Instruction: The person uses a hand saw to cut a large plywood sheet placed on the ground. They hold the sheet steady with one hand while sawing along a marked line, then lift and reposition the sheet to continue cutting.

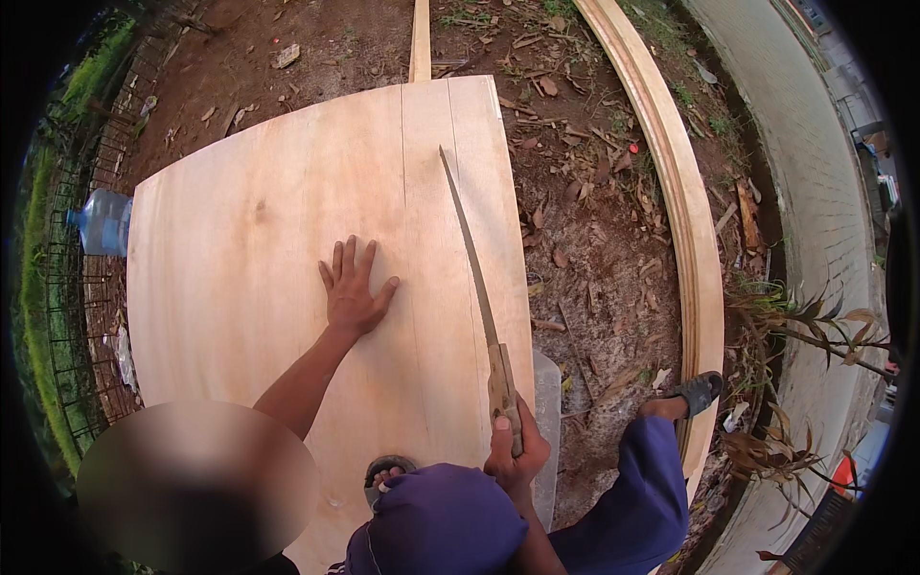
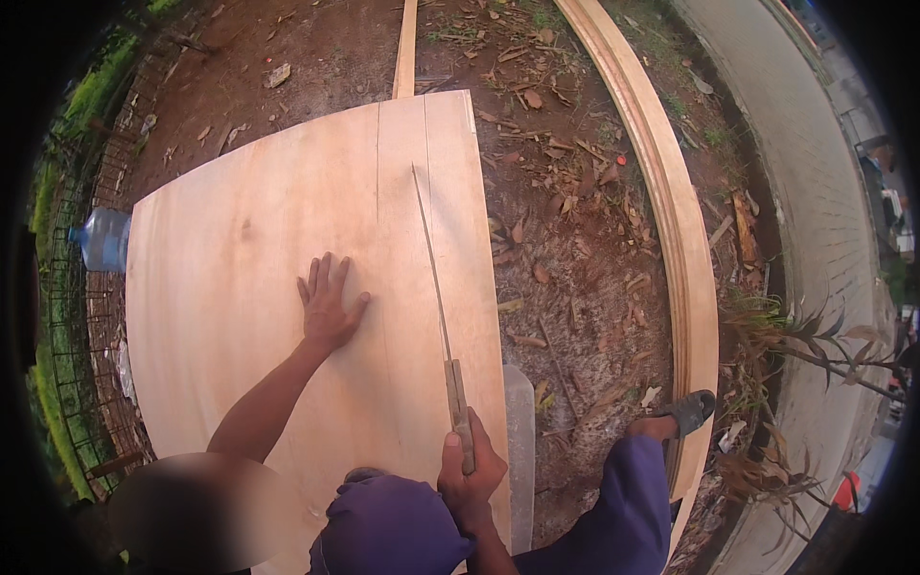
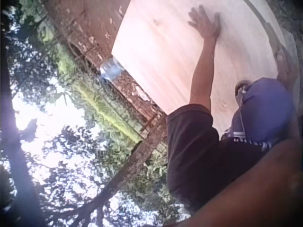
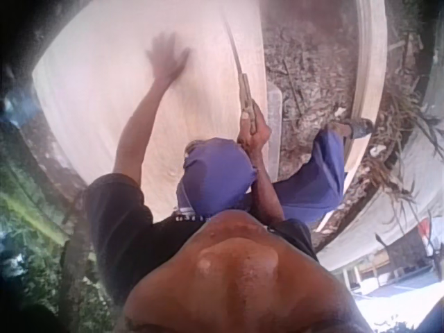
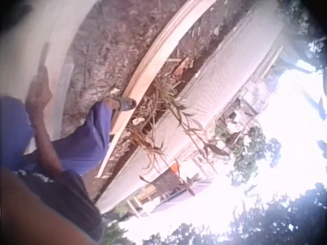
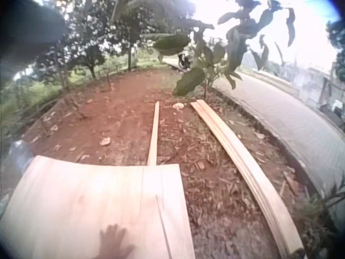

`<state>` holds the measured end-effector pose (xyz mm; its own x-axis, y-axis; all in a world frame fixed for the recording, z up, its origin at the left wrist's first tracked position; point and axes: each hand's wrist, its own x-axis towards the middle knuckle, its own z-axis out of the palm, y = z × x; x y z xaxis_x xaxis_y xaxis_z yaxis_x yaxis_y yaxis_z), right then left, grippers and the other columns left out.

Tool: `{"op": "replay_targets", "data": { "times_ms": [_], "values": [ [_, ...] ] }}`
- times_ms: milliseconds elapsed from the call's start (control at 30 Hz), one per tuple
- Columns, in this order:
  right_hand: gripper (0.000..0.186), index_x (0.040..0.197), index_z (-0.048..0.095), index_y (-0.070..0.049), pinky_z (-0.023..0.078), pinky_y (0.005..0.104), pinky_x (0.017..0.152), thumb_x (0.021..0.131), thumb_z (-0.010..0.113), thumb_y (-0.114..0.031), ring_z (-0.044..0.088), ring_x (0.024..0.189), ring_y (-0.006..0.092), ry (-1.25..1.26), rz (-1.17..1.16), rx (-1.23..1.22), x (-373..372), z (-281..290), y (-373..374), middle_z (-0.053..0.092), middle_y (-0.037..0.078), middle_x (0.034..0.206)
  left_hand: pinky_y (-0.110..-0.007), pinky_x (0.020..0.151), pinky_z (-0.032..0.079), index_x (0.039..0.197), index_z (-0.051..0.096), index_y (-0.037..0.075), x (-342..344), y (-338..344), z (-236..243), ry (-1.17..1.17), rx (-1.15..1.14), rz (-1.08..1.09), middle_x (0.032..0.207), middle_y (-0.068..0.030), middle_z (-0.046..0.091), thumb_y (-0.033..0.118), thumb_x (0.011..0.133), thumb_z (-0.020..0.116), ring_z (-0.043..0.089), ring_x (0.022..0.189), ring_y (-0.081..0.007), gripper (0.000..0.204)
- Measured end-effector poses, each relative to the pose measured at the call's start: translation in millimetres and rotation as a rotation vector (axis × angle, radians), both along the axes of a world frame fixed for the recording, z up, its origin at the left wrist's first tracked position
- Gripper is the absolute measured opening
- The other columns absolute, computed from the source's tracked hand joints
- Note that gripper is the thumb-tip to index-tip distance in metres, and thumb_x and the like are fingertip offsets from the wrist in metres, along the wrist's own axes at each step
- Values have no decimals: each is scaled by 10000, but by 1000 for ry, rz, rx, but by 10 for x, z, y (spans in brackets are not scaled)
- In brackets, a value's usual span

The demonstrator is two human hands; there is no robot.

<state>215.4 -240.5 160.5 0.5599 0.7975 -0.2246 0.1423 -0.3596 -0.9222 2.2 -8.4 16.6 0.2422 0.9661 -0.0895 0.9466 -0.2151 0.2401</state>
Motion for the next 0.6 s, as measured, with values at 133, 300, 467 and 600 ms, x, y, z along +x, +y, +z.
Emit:
{"op": "replay_targets", "data": {
  "times_ms": [133, 300, 467, 600],
  "values": [
    [432, 1357, 603, 103, 399, 252, 510, 1008, 576, -150, 499, 571, 71, 136, -110, 63, -41, -332, 29, 594, 27, 706, -640, 1249, 46, 1596, 369, 135, 58, 3, -50, -4, 8, -10, 1675, -199, 247, 488, 972, 624, 140, 1577, -400, 761],
    [455, 1340, 584, 149, 495, 271, 576, 969, 580, -114, 641, 657, 124, 86, -141, 85, 110, -369, -56, 699, 124, 825, -631, 1253, 54, 1596, 360, 120, 56, 7, -7, -16, 49, 5, 1680, -183, 252, 480, 989, 606, 144, 1580, -386, 747],
    [463, 1372, 533, 166, 570, 322, 672, 982, 607, -72, 748, 794, 244, -592, -141, 234, 226, -155, 144, 738, 242, 971, -631, 1255, 60, 1595, 365, 130, 30, -16, -18, -16, 66, 10, 1684, -172, 254, 502, 994, 593, 151, 1581, -375, 742],
    [468, 1365, 531, 179, 576, 330, 673, 968, 621, -51, 746, 771, 234, -383, 10, 122, 168, -93, 127, 738, 245, 963, -631, 1256, 61, 1597, 363, 140, 10, -33, -3, -27, 70, 14, 1686, -166, 253, 515, 993, 589, 150, 1581, -374, 746]
  ]
}}
